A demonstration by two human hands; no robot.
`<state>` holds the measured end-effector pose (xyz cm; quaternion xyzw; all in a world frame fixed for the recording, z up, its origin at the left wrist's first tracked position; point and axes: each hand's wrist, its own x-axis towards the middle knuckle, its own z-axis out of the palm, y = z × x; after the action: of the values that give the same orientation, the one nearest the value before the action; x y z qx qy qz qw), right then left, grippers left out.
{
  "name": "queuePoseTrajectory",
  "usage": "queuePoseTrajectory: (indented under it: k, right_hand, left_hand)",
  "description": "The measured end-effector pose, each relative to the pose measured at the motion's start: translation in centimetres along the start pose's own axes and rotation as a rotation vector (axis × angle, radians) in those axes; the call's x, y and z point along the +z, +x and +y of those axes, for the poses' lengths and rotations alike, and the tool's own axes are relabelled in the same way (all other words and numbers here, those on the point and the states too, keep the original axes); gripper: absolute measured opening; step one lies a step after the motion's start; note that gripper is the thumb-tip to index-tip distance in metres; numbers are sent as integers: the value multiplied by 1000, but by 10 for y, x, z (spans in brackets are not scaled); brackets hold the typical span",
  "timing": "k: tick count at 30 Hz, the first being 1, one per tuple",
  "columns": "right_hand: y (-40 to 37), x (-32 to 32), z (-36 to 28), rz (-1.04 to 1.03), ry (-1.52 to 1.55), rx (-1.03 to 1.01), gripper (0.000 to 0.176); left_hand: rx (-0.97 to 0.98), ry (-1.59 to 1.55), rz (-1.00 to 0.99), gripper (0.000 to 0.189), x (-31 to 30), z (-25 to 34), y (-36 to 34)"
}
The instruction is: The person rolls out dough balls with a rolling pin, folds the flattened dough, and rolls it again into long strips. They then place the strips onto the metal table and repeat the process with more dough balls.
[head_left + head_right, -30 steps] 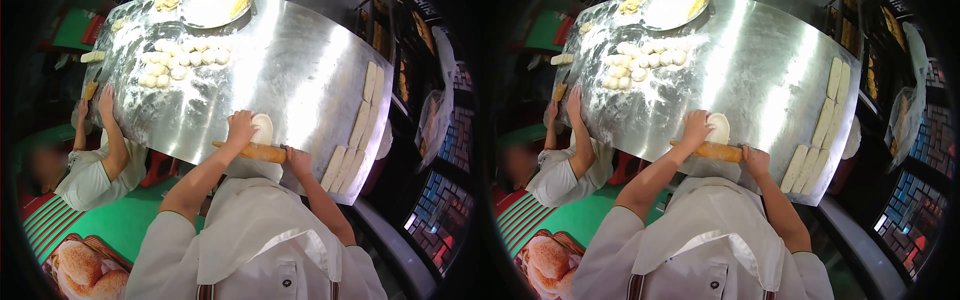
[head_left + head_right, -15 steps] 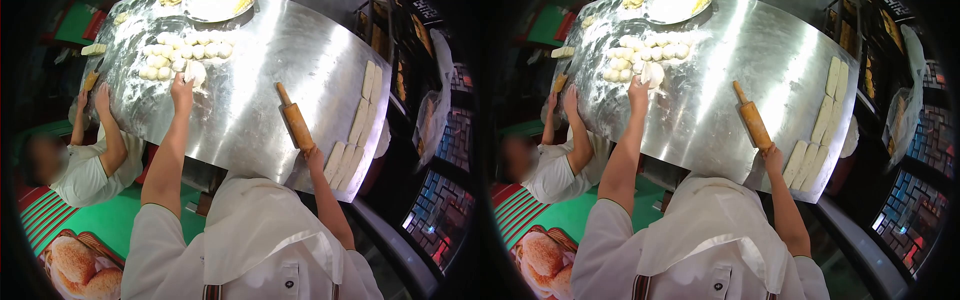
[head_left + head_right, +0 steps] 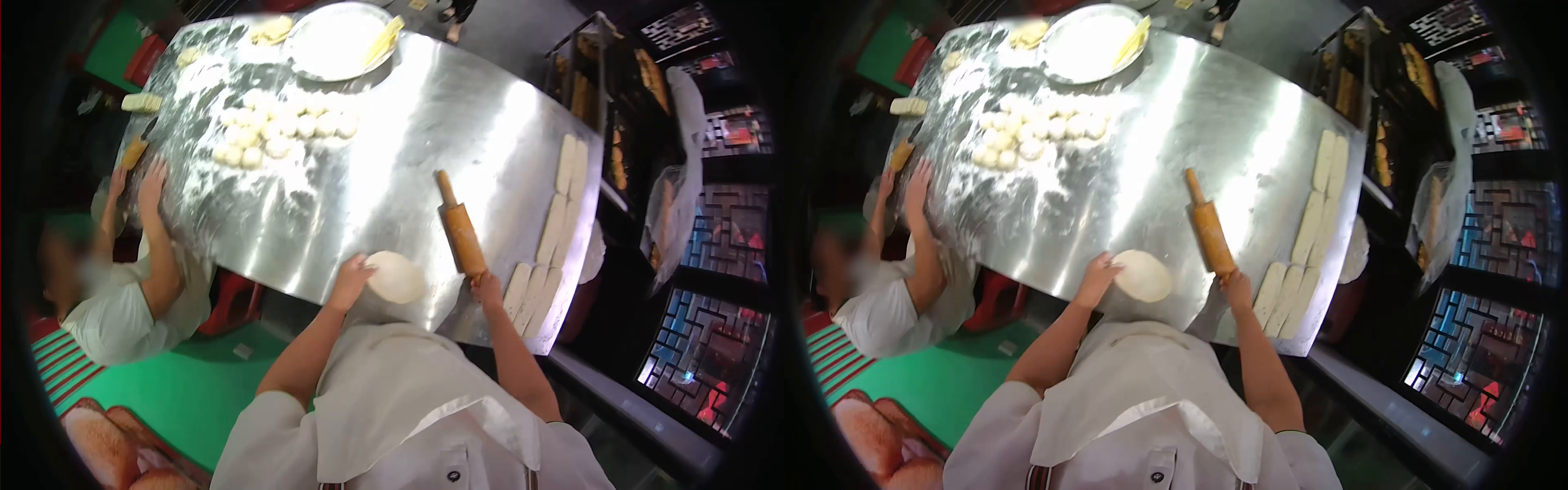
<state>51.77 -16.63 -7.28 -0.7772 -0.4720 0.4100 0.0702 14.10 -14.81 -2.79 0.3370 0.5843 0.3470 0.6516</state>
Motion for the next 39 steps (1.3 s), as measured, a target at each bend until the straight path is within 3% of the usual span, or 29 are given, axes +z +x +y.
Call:
queuePoseTrajectory:
  k: [1,2,3,4,5,6,8,11,15,17,19,21,27,29,33,35,39]
  right_hand:
    - [18,14,31,116,-559,-283,39]
    - [3,1,-1,15,-503,-94,42]
    - [21,20,23,-15,-592,-129,44]
    - [17,19,21,120,-418,-238,39]
    - [2,0,-5,73,-392,-178,42]
    - [3,1,-3,83,-409,-259,46]
    - [3,1,-5,19,-241,-148,47]
    - [-3,-6,-26,33,-279,-144,46]
    - [-10,-6,-30,48,-308,-74,46]
    - [-13,-6,-33,70,-312,-79,45]
    - [-15,-4,-34,90,-318,-88,45]
    - [-17,-4,-40,93,-274,-62,45]
    - [-11,5,-32,138,-313,-151,43]
    - [-9,3,-32,139,-297,-164,43]
    - [-9,7,-31,106,-269,-164,38]
    - [-12,6,-31,109,-254,-158,36]
    - [-8,-1,-40,19,-205,-118,37]
  left_hand:
    - [105,235,69,14,-25,-12,11]
    - [137,47,159,22,-53,-51,32]
    - [49,-92,206,22,-54,25,14]
    - [224,130,279,19,-94,14,34]
    - [195,12,350,17,-142,-21,72]
    - [286,56,465,16,-160,4,75]
    - [270,254,684,16,-229,-2,111]
    - [364,284,776,16,-244,57,110]
    - [471,323,670,17,-185,108,81]
    - [587,585,605,22,-149,95,69]
    - [698,703,442,28,-104,84,53]
    - [604,747,174,34,-75,59,45]
    - [763,897,-68,39,-8,50,20]
    - [857,993,-306,38,-1,53,18]
    - [732,972,-233,43,6,58,36]
    - [587,1116,181,56,6,50,52]
    - [584,1272,177,75,27,36,59]
